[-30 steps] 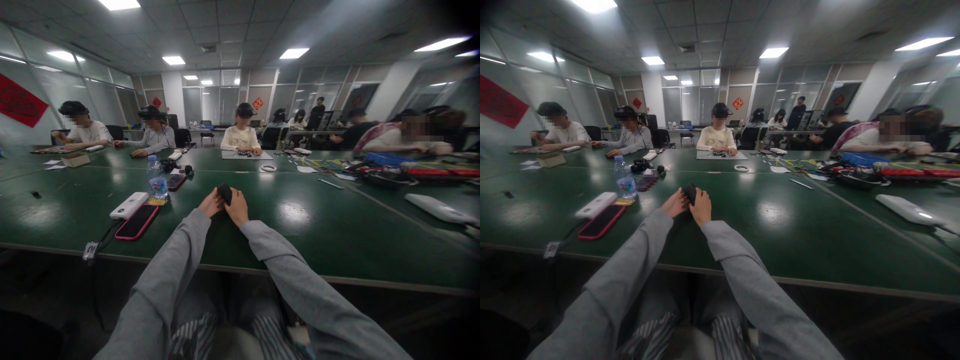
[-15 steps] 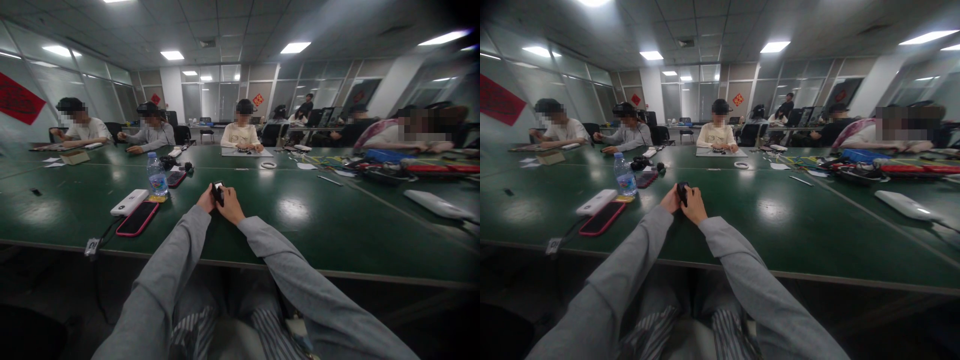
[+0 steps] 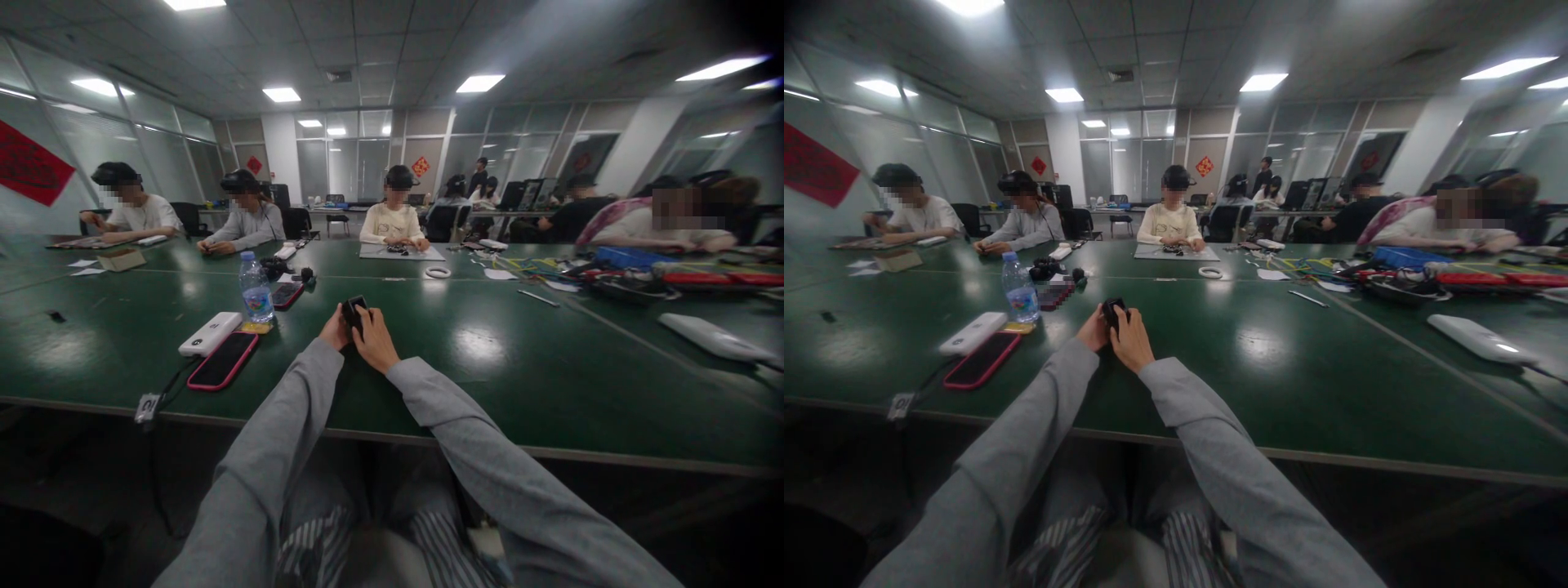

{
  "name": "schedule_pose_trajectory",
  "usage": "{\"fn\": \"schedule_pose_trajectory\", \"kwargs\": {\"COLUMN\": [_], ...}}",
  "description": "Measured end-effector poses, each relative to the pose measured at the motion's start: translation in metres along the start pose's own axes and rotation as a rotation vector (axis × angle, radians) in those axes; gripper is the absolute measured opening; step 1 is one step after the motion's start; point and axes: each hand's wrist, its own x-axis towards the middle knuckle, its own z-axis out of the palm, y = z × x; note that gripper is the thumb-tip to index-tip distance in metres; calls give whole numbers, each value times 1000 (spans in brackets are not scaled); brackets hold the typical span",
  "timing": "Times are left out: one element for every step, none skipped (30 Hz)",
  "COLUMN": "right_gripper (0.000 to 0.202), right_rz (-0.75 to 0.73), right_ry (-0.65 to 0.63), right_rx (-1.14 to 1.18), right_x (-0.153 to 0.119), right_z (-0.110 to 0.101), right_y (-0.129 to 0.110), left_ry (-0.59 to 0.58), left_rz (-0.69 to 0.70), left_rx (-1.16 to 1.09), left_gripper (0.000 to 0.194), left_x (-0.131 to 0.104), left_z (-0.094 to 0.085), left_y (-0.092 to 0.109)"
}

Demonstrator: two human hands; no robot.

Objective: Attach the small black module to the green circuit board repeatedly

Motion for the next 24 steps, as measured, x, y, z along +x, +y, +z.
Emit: {"fn": "schedule_pose_trajectory", "kwargs": {"right_gripper": [52, 52, 53, 53, 54, 55, 56, 57, 56, 54, 49, 43, 37, 32, 29, 28, 30, 33, 37, 40, 41, 41, 40, 37], "right_rz": [0, 4, 14, 34, 66, 116, 189, 288, 411, 548, 686, 812, 912, 975, 993, 976, 938, 890, 848, 820, 804, 801, 806, 823], "right_ry": [11, 26, 44, 70, 102, 134, 159, 171, 162, 131, 83, 31, -16, -52, -79, -99, -116, -135, -153, -165, -169, -164, -149, -126], "right_rx": [19, 49, 88, 137, 195, 268, 364, 487, 632, 792, 952, 1098, 1220, 1315, 1386, 1431, 1451, 1448, 1424, 1383, 1333, 1283, 1241, 1212], "right_x": [1, 1, 2, 3, 4, 6, 7, 9, 11, 13, 14, 16, 17, 17, 17, 17, 16, 15, 14, 13, 13, 13, 13, 13], "right_z": [-2, -4, -6, -8, -9, -9, -9, -8, -7, -7, -6, -6, -6, -7, -8, -8, -9, -9, -9, -9, -9, -9, -11, -14], "right_y": [-1, -1, 0, 2, 6, 10, 16, 22, 28, 33, 38, 41, 44, 46, 47, 47, 47, 47, 47, 48, 48, 49, 52, 55], "left_ry": [28, 52, 71, 80, 82, 77, 65, 50, 34, 24, 28, 42, 58, 74, 81, 81, 76, 67, 60, 58, 59, 61, 55, 44], "left_rz": [-8, -14, -19, -25, -31, -38, -44, -48, -49, -47, -43, -36, -32, -31, -30, -29, -28, -28, -25, -21, -19, -19, -18, -16], "left_rx": [5, 11, 20, 32, 43, 53, 60, 66, 68, 69, 72, 79, 87, 96, 103, 110, 117, 126, 134, 142, 149, 152, 150, 143], "left_gripper": [46, 47, 49, 50, 52, 55, 57, 60, 62, 63, 63, 61, 59, 58, 56, 56, 56, 56, 56, 56, 56, 56, 56, 57], "left_x": [-1, -1, -2, -2, -3, -4, -5, -6, -7, -9, -10, -12, -13, -14, -14, -14, -14, -14, -13, -13, -13, -13, -13, -13], "left_z": [0, 0, -1, -1, -2, -2, -2, -2, -1, 0, 2, 3, 5, 6, 7, 7, 8, 7, 7, 6, 6, 5, 5, 4], "left_y": [1, 2, 2, 3, 4, 4, 5, 5, 6, 6, 6, 6, 6, 6, 6, 6, 6, 5, 5, 5, 5, 4, 4, 5]}}
